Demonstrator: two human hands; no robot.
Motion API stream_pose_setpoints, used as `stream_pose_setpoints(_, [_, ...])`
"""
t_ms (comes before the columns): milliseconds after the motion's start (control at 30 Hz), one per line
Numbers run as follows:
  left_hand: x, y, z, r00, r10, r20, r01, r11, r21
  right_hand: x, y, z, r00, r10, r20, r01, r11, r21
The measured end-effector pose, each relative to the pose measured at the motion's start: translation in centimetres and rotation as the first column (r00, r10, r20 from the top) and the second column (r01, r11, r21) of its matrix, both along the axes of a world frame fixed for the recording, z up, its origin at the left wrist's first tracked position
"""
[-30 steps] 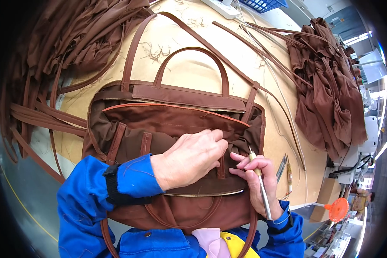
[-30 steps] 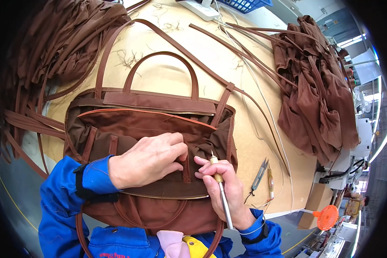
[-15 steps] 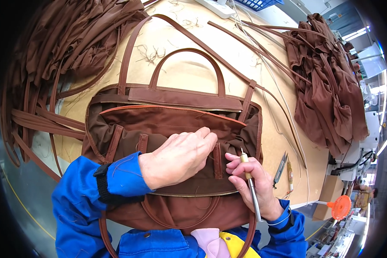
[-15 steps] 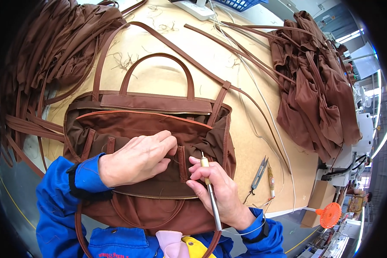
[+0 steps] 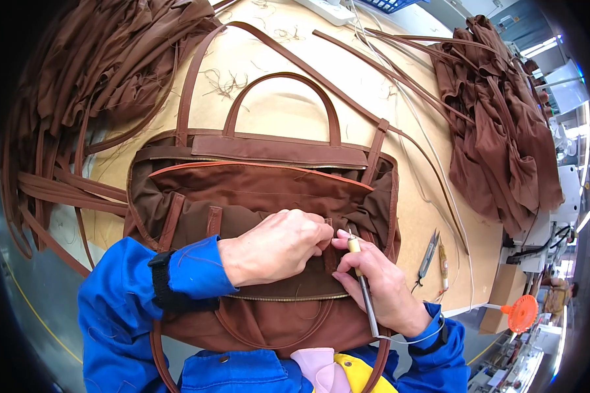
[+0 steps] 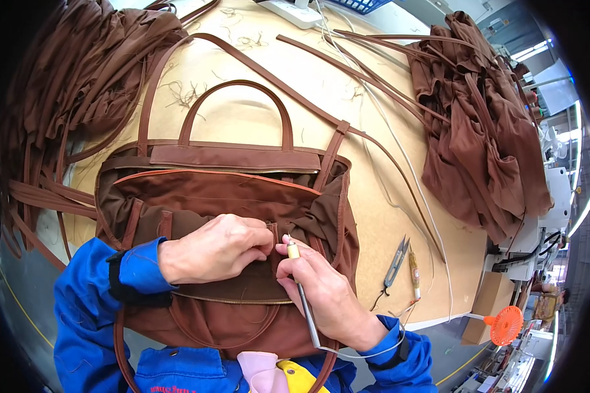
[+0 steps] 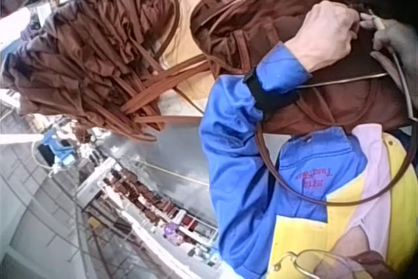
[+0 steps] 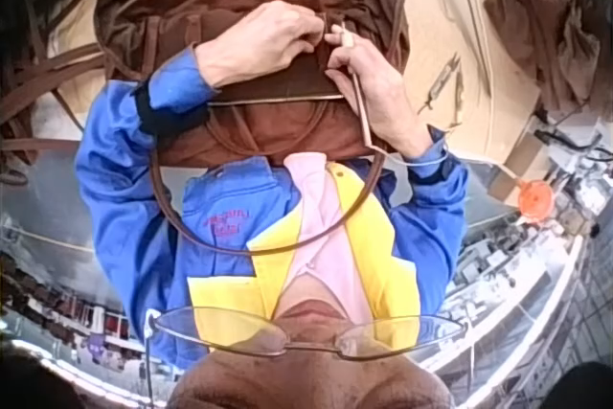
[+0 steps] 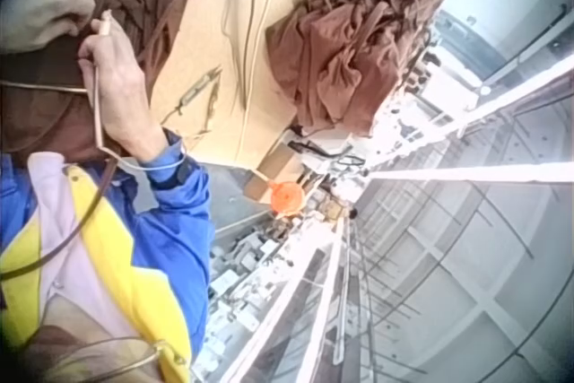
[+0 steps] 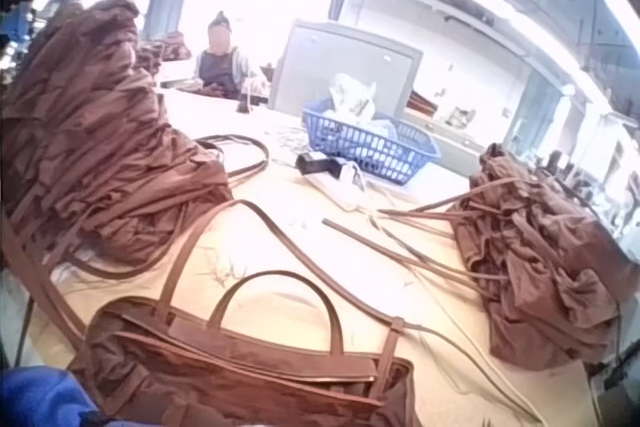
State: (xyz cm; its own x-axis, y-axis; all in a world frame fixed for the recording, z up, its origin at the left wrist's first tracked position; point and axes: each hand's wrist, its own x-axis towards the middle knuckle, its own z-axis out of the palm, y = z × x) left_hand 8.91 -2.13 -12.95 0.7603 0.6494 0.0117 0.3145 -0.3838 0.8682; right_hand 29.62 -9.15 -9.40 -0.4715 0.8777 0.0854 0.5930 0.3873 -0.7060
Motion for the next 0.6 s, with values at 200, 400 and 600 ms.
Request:
stream_pose_setpoints(200, [-0.6, 0.6, 0.5, 0.995, -0.089, 0.042, 0.091, 0.994, -0.052, 0.0, 0.0, -0.3, 1.0, 0.021, 0.014, -0.021, 1.0, 0.002])
stream_pose_setpoints(400, [-1.5, 0.1, 1.5, 0.989, -0.097, -0.114, 0.1, 0.995, 0.017, 0.2, -0.1, -0.4, 1.0, 0.017, 0.001, -0.017, 1.0, 0.002])
stream_pose_setpoints(600, [-2.2, 0.0, 2.1, 0.941, -0.088, -0.328, 0.149, 0.974, 0.168, 1.1, -0.8, -0.7, 0.992, -0.048, -0.114, 0.044, 0.998, -0.038])
